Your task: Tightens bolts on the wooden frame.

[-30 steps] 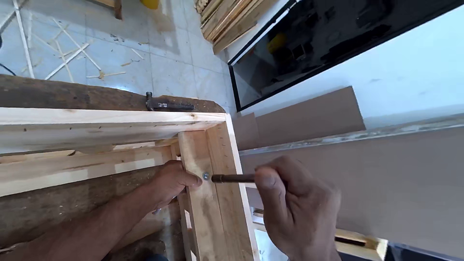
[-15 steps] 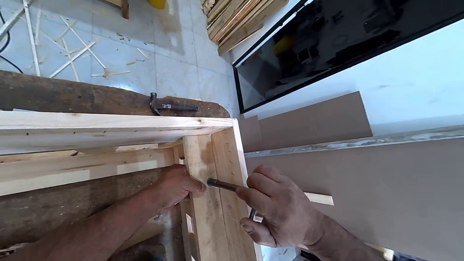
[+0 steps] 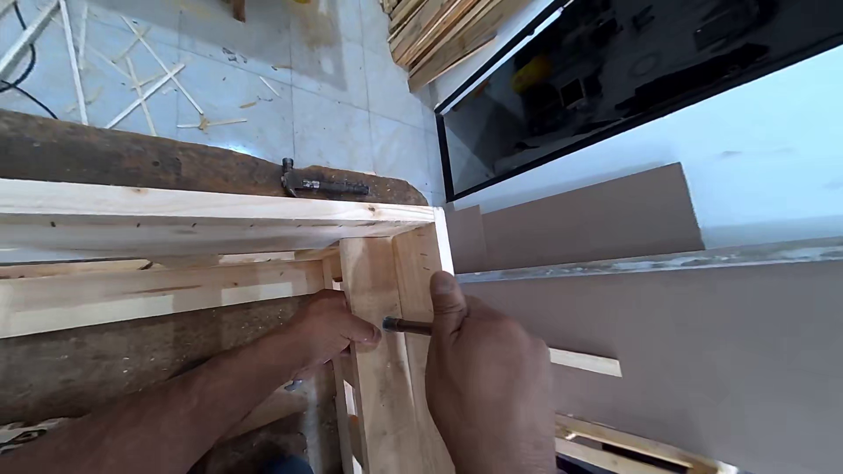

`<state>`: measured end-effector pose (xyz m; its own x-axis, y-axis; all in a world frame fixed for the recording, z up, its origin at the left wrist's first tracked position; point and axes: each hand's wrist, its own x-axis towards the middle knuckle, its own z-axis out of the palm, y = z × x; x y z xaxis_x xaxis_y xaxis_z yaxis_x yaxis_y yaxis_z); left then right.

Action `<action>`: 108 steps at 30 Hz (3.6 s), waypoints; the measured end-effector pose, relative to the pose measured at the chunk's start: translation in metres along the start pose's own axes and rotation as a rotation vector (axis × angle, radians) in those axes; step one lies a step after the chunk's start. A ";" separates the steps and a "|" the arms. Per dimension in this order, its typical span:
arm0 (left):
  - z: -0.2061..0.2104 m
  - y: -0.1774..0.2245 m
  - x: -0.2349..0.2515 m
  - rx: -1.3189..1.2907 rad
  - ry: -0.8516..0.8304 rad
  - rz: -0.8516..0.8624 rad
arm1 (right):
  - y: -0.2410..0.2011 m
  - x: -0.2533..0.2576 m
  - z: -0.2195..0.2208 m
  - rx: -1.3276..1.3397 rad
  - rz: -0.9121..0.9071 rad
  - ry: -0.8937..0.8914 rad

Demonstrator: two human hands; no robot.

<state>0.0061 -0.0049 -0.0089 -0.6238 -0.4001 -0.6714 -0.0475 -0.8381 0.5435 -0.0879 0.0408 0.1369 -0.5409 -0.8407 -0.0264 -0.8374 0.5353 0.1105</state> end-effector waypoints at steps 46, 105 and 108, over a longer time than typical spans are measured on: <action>0.004 -0.001 -0.002 -0.040 -0.030 0.036 | 0.102 0.029 -0.007 0.200 -1.089 0.142; 0.000 0.003 0.002 0.042 -0.013 0.034 | 0.042 0.018 0.016 0.074 -0.609 0.199; 0.002 0.005 0.000 0.040 -0.019 0.028 | 0.006 -0.003 0.004 0.071 -0.073 0.116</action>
<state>0.0045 -0.0086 -0.0050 -0.6398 -0.4159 -0.6463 -0.0609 -0.8108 0.5821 -0.0918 0.0467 0.1335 -0.4692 -0.8792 0.0832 -0.8798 0.4735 0.0421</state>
